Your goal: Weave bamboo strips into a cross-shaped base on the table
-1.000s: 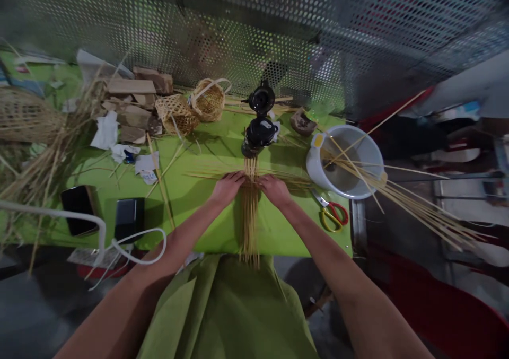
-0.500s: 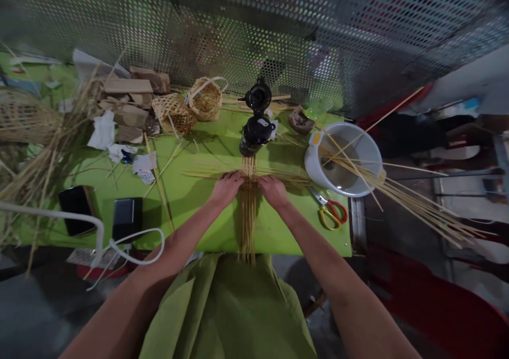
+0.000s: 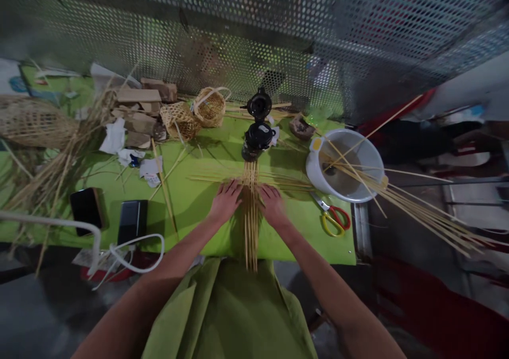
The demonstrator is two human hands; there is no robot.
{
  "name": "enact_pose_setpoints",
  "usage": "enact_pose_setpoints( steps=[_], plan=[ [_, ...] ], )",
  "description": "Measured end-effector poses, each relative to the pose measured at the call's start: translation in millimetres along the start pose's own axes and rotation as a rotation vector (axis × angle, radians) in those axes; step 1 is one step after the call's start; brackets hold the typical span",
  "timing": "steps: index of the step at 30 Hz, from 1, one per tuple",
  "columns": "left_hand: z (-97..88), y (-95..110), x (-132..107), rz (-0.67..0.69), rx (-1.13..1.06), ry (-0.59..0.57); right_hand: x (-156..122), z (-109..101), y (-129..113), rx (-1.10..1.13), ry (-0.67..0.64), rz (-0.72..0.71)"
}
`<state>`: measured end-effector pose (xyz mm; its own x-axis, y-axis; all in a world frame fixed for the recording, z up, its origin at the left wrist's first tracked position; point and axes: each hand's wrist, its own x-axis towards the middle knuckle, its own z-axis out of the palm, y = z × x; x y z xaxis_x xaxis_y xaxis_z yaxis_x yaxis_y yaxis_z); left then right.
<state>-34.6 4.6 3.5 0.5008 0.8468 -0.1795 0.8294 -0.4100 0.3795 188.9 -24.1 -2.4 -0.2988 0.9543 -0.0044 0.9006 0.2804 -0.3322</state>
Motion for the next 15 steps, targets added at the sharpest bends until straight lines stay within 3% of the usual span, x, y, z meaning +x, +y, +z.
enact_pose_setpoints(
  steps=[6, 11, 15],
  plan=[
    [5.9, -6.5, -22.4, -0.071, -0.031, 0.027, -35.0, 36.6, -18.9, 0.024, 0.034, 0.027],
    [-10.4, -29.4, 0.5, -0.156, 0.0, 0.104, -36.4, 44.2, -21.4, 0.029, 0.078, 0.041],
    [-14.9, -41.9, 22.7, -0.126, 0.044, 0.076, -35.3, 42.3, -21.7, 0.028, 0.092, 0.043]
  ],
)
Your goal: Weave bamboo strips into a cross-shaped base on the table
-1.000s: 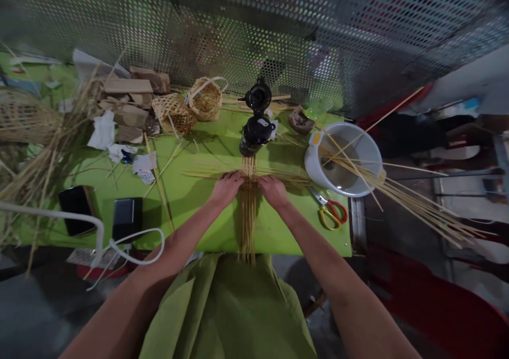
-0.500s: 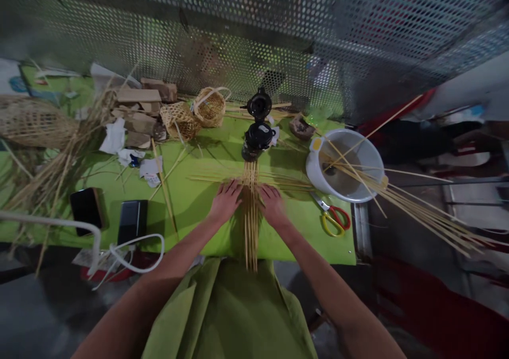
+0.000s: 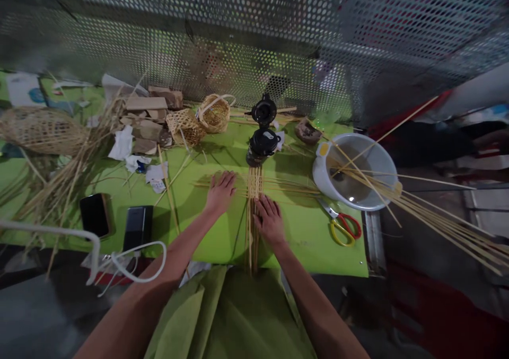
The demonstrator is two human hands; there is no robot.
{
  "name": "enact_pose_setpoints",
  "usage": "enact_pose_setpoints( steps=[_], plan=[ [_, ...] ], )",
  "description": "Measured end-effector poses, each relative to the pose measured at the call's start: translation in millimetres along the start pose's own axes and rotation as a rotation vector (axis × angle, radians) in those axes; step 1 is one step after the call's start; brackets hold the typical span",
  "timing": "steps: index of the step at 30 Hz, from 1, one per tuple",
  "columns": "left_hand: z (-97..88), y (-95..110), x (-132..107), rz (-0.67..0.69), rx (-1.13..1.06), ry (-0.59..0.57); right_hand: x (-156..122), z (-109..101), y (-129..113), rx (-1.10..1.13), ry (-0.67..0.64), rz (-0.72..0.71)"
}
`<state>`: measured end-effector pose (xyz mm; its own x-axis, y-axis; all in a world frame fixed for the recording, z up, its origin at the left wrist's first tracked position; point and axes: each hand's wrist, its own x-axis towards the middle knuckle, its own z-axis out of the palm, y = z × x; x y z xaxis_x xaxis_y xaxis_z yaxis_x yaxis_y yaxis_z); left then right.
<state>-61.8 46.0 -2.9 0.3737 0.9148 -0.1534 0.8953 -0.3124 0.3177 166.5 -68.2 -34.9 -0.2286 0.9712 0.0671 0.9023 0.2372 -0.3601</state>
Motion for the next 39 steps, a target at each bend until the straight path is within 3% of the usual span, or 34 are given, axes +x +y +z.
enact_pose_setpoints(
  steps=[4, 11, 19, 23, 28, 39],
  plan=[
    [8.2, -4.8, 5.1, 0.072, 0.034, -0.07, 0.1, -1.1, -0.8, 0.0, -0.016, 0.007],
    [9.5, -12.1, 2.4, 0.126, 0.083, -0.086, 0.2, 1.1, 0.2, -0.01, -0.011, 0.013],
    [11.8, -10.5, -24.6, 0.169, 0.083, -0.127, -0.1, 0.5, -0.5, -0.014, -0.01, 0.024],
    [10.7, -9.5, -27.0, 0.154, 0.083, -0.158, 0.3, -0.4, -1.4, -0.02, -0.019, 0.03],
    [11.0, -8.6, -27.8, 0.165, 0.087, -0.138, 0.1, -1.1, -2.3, -0.01, -0.008, 0.024],
    [22.4, -0.1, -56.0, 0.153, 0.056, -0.088, 3.8, 0.7, -3.4, -0.001, -0.039, 0.059]
  ],
)
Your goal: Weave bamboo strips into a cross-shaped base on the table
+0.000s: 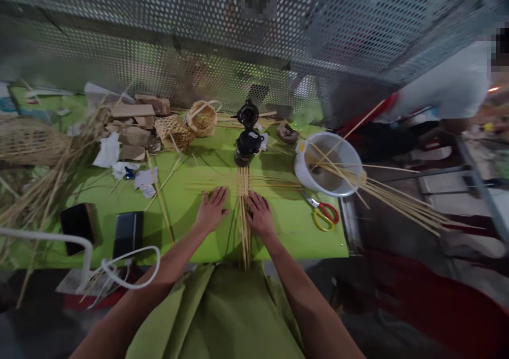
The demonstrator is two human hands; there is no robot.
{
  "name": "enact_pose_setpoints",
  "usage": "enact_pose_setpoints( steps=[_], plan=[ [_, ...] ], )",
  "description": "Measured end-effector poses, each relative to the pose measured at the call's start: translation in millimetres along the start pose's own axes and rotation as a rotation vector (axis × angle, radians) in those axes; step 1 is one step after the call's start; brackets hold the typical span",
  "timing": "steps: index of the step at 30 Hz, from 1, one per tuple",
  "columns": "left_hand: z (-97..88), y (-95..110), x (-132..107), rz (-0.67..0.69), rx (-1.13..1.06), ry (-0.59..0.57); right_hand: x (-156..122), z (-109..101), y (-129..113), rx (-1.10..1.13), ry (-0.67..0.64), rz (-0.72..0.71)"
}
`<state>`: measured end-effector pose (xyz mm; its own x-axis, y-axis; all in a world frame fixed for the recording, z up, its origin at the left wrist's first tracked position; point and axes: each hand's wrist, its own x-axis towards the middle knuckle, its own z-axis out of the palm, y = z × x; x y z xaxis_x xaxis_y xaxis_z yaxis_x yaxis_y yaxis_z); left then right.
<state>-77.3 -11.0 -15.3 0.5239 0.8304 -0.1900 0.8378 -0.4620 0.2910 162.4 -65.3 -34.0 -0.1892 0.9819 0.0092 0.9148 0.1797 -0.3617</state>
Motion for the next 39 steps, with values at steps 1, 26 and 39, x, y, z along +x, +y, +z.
enact_pose_setpoints(
  steps=[1, 26, 39],
  plan=[
    [1.0, 0.1, -0.6, 0.001, 0.0, 0.016, 0.9, -0.3, -0.4, 0.006, -0.008, 0.002],
    [29.8, 60.0, -12.4, 0.268, 0.011, -0.029, 3.7, -115.3, 107.4, 0.087, 0.57, 0.321],
    [23.2, 58.1, -19.1, 0.193, 0.004, -0.072, 15.7, -210.6, 219.1, -0.005, 0.56, 0.653]
  ],
)
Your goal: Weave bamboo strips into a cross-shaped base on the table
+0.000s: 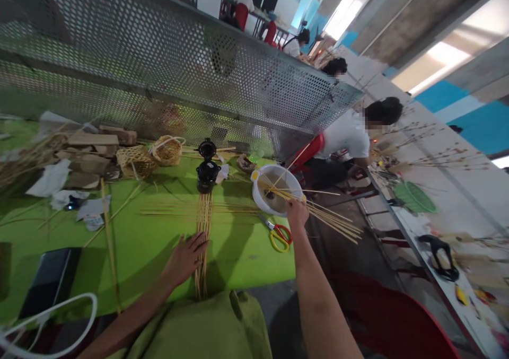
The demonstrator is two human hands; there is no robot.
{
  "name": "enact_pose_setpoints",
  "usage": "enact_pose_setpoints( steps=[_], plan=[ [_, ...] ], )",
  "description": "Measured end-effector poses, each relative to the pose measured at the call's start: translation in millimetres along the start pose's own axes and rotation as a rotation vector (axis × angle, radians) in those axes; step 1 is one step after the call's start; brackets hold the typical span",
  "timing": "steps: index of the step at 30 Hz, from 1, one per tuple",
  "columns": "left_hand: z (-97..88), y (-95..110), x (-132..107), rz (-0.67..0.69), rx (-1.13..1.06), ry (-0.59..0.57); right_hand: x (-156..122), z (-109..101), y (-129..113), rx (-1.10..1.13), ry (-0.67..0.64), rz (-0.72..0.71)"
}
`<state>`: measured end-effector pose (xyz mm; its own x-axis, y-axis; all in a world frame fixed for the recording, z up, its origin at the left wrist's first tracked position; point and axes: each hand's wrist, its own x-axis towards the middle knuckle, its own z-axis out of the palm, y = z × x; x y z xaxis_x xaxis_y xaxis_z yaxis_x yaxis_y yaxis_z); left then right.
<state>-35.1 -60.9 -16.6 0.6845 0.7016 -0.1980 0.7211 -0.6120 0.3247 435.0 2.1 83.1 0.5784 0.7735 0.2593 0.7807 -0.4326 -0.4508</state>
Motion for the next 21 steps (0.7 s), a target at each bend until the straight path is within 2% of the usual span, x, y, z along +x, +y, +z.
enact_pose_setpoints(
  steps=[4, 7, 8, 10, 12, 14, 17, 21],
  plan=[
    [-3.7, -0.6, 3.1, -0.004, -0.04, -0.005, -24.5, -17.2, -9.7, 0.158, -0.038, 0.094],
    [-14.5, 4.1, 10.7, -0.044, -0.096, 0.028, -61.5, -26.8, -27.5, 0.339, -0.145, 0.131],
    [-20.8, 7.9, 14.0, -0.069, -0.123, 0.051, -76.5, -28.5, -36.9, 0.43, -0.196, 0.143],
    [-38.2, 19.9, 21.0, -0.123, -0.221, 0.105, -107.2, -30.6, -60.6, 0.873, -0.34, 0.288],
    [-61.6, 37.0, 27.1, -0.149, -0.416, 0.178, -135.7, -32.4, -88.2, 1.132, -0.461, 0.386],
    [-88.1, 56.4, 31.8, -0.172, -0.729, 0.251, -160.2, -34.1, -115.2, 1.257, -0.562, 0.438],
    [-123.2, 80.2, 34.5, -0.231, -1.203, 0.225, -188.3, -34.8, -147.0, 1.323, -0.72, 0.454],
    [-146.2, 90.1, 27.4, -0.332, -1.514, 0.306, -210.0, -32.7, -167.5, 1.267, -0.865, 0.42]
  ],
)
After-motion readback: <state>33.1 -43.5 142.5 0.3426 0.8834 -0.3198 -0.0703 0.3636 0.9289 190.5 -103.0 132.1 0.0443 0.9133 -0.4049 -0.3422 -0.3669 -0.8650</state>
